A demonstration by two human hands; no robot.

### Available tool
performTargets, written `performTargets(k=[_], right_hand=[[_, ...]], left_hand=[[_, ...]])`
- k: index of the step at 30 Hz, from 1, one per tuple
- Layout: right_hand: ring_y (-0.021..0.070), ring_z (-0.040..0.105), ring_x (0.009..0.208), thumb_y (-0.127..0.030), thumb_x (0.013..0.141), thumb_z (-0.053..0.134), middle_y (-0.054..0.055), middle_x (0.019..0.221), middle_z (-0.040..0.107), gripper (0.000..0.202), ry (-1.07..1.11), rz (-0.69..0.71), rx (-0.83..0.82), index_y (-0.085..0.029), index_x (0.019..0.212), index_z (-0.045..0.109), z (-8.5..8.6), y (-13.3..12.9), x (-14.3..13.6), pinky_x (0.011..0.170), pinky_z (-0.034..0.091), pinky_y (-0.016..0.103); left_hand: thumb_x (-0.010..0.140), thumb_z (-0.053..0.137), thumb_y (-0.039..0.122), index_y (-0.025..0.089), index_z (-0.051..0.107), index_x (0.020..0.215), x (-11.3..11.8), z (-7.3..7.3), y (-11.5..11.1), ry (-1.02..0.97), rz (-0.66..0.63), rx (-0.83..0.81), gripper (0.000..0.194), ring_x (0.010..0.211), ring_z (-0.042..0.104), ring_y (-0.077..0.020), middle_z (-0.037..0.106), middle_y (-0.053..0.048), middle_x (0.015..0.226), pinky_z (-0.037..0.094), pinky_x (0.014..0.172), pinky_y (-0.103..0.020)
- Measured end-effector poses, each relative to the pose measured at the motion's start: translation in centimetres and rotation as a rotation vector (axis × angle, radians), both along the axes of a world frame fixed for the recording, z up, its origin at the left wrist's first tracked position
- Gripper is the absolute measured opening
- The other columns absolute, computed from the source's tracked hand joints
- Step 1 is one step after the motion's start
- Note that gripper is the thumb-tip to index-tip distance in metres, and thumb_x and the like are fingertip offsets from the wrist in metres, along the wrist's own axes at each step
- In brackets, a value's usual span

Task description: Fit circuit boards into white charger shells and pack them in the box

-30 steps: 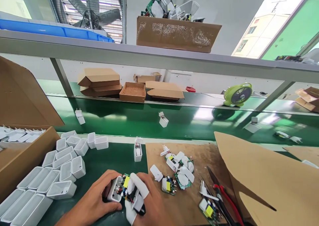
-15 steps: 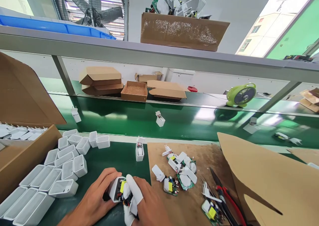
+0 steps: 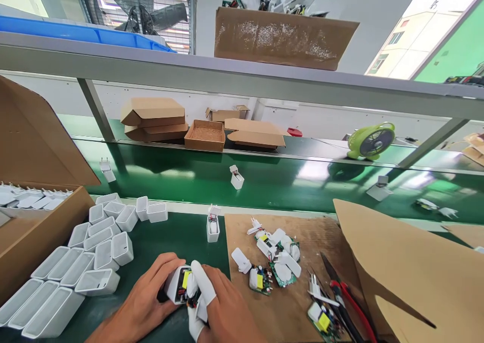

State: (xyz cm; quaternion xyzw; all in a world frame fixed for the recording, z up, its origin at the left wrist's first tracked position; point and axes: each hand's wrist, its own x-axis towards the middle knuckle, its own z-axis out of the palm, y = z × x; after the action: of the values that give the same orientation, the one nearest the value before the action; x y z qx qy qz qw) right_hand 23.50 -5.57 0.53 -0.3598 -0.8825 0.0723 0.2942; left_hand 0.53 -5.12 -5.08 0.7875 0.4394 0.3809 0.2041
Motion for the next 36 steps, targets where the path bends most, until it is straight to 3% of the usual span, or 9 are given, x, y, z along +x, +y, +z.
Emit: performTargets(k=[9,16,20,24,26,28,31,34,36], right_hand=[[0.0268,0.071,0.107,-0.008,0.089,0.045,0.013,0.126,0.068,0.075,-0.032,-0.013,-0.078,-0.024,0.16,0.026,1.7,-0.1,-0.5,0.089,0.064,0.039],[0.0279,0.069,0.11,-0.005,0.085,0.051,0.013,0.131,0.067,0.084,-0.038,0.005,-0.142,-0.024,0.162,0.026,1.1,0.0,-0.7,0.093,0.063,0.04],[0.0284,0.07,0.11,-0.007,0.085,0.064,0.011,0.131,0.069,0.079,-0.07,0.006,-0.275,-0.028,0.157,0.042,0.7,0.1,-0.5,0.094,0.062,0.039],[0.0251,0.071,0.107,-0.027,0.086,0.082,0.006,0.123,0.07,0.075,0.094,-0.015,-0.434,-0.029,0.151,0.047,0.8,0.6,0.7,0.094,0.062,0.035],[0.0229,0.07,0.112,-0.029,0.097,0.071,0.006,0.125,0.07,0.052,0.155,-0.041,-0.412,-0.031,0.146,0.053,0.4,1.0,1.4,0.099,0.06,0.035],[0.023,0.066,0.125,-0.024,0.103,0.061,0.007,0.137,0.066,0.04,0.15,-0.018,-0.329,-0.031,0.142,0.056,-0.3,1.5,1.8,0.109,0.056,0.038],[0.025,0.06,0.135,-0.016,0.098,0.064,0.011,0.149,0.059,0.046,0.074,0.095,-0.239,-0.028,0.141,0.058,-1.7,2.0,1.6,0.115,0.051,0.039],[0.0255,0.063,0.128,0.0,0.088,0.055,0.014,0.14,0.063,0.049,-0.013,0.142,-0.16,-0.021,0.13,0.066,-2.3,2.1,0.8,0.109,0.056,0.038],[0.0262,0.065,0.119,0.004,0.08,0.052,0.015,0.13,0.066,0.052,-0.049,0.126,-0.124,-0.018,0.124,0.069,-2.3,2.1,0.3,0.101,0.06,0.038]], left_hand=[[0.092,0.066,0.014,0.027,0.049,0.14,0.0,0.1,0.0,-0.023,0.012,0.013,0.053,0.106,0.07,-0.0244,0.061,-0.011,0.128,0.06,0.088,-0.033],[0.089,0.065,0.01,0.026,0.05,0.141,0.1,0.4,-0.2,-0.033,-0.007,0.019,0.056,0.11,0.069,-0.0253,0.061,-0.011,0.129,0.06,0.09,-0.033],[0.087,0.066,0.008,0.026,0.049,0.145,0.3,0.7,-0.1,-0.06,-0.079,-0.068,0.064,0.118,0.067,-0.0278,0.062,-0.013,0.135,0.057,0.099,-0.038],[0.098,0.059,0.017,0.031,0.044,0.155,0.2,0.7,0.1,-0.1,-0.163,-0.265,0.061,0.122,0.064,-0.0286,0.065,-0.012,0.138,0.055,0.105,-0.046],[0.099,0.059,0.019,0.035,0.039,0.159,0.0,0.6,0.1,-0.184,-0.127,-0.36,0.065,0.126,0.063,-0.0272,0.064,-0.01,0.142,0.053,0.11,-0.047],[0.09,0.074,0.021,0.035,0.038,0.159,-0.3,0.8,0.2,-0.289,-0.077,-0.412,0.079,0.132,0.061,-0.0287,0.061,-0.009,0.147,0.048,0.115,-0.047],[0.078,0.088,0.031,0.031,0.058,0.146,-0.4,1.0,0.4,-0.408,-0.046,-0.453,0.074,0.13,0.062,-0.0319,0.065,-0.009,0.142,0.049,0.114,-0.045],[0.083,0.085,0.046,0.027,0.072,0.125,-0.4,0.7,0.7,-0.501,0.013,-0.506,0.048,0.126,0.065,-0.0344,0.072,-0.011,0.133,0.049,0.113,-0.047],[0.082,0.086,0.053,0.025,0.072,0.128,-0.2,0.4,0.8,-0.581,0.014,-0.57,0.056,0.129,0.065,-0.0364,0.074,-0.013,0.134,0.048,0.115,-0.05]])
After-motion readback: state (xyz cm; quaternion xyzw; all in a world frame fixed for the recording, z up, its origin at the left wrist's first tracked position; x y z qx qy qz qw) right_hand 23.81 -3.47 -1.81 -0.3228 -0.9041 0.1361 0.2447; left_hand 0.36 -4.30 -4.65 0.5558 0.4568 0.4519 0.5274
